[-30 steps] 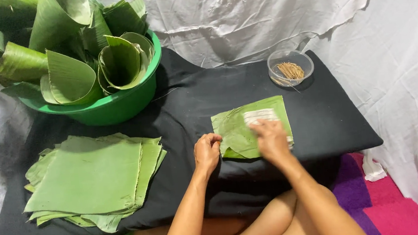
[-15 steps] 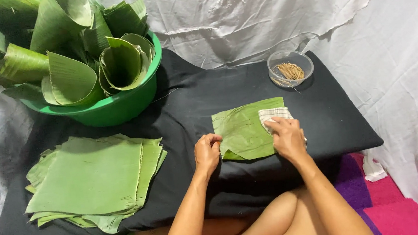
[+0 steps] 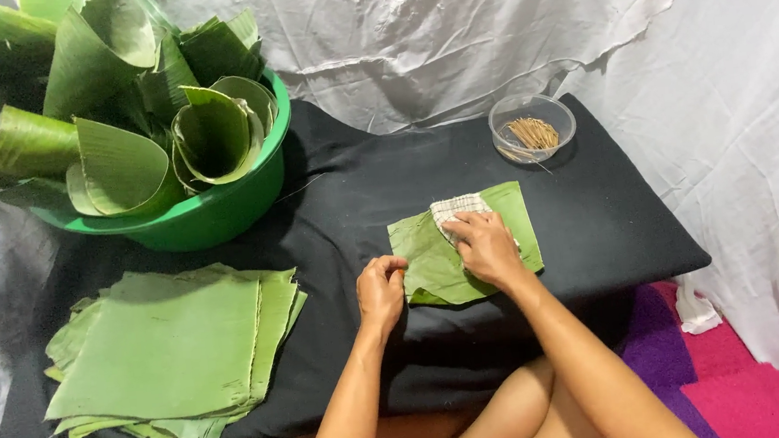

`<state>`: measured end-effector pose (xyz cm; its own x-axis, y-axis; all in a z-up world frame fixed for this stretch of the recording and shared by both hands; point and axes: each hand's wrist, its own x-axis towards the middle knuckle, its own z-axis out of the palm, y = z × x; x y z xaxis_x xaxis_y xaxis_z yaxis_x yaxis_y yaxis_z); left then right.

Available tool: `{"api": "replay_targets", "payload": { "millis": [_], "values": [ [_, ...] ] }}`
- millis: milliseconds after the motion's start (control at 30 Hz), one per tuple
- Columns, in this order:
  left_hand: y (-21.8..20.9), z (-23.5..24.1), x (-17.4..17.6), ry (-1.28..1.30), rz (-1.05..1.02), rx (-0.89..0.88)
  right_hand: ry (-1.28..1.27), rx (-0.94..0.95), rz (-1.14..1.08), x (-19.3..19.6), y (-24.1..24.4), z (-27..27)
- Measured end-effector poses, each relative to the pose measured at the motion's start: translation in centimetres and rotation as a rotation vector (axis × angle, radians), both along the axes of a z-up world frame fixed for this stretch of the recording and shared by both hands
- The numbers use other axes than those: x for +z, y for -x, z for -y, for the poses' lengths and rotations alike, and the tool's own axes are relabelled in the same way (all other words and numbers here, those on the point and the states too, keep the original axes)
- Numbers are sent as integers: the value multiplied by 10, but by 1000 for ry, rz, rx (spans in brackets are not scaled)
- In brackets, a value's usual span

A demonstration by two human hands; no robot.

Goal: Cleaning banana leaves with a cloth and folding them into cone shapes secured with toothpicks.

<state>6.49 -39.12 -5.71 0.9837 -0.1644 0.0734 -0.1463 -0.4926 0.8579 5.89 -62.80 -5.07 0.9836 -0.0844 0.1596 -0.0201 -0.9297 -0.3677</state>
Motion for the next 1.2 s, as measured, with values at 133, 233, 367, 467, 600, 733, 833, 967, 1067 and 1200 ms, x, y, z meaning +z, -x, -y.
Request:
{"api": "replay_targets", "payload": {
  "millis": [133, 233, 367, 467, 600, 733, 833, 967, 1067, 1200],
  "values": [
    [0, 0, 3, -3, -1, 7, -417, 81, 270, 0, -1, 45],
    [0, -1, 1, -34, 32, 11, -198, -285, 289, -22, 0, 86],
    [-4, 0, -9, -75, 57, 7, -587, -370, 123, -6, 16, 82],
    [-3, 1, -9, -82, 112, 22, -798, -341, 141, -5, 23, 79],
    [4, 16, 22, -265, 429, 46, -883, -297, 224, -13, 30, 85],
    [7, 69, 43, -279, 562, -135, -797, -221, 208, -10, 33, 86],
    [4, 110, 42, -398, 267, -341, -907, -182, 198, -1, 37, 83],
    [-11, 149, 34, -511, 80, -449, -837, -249, 136, -7, 33, 92],
    [-26, 162, 24, -573, 98, -495, -806, -259, 127, -4, 37, 90],
    [-40, 165, 8, -636, 160, -546, -827, -246, 169, 10, 43, 80]
  ]
}}
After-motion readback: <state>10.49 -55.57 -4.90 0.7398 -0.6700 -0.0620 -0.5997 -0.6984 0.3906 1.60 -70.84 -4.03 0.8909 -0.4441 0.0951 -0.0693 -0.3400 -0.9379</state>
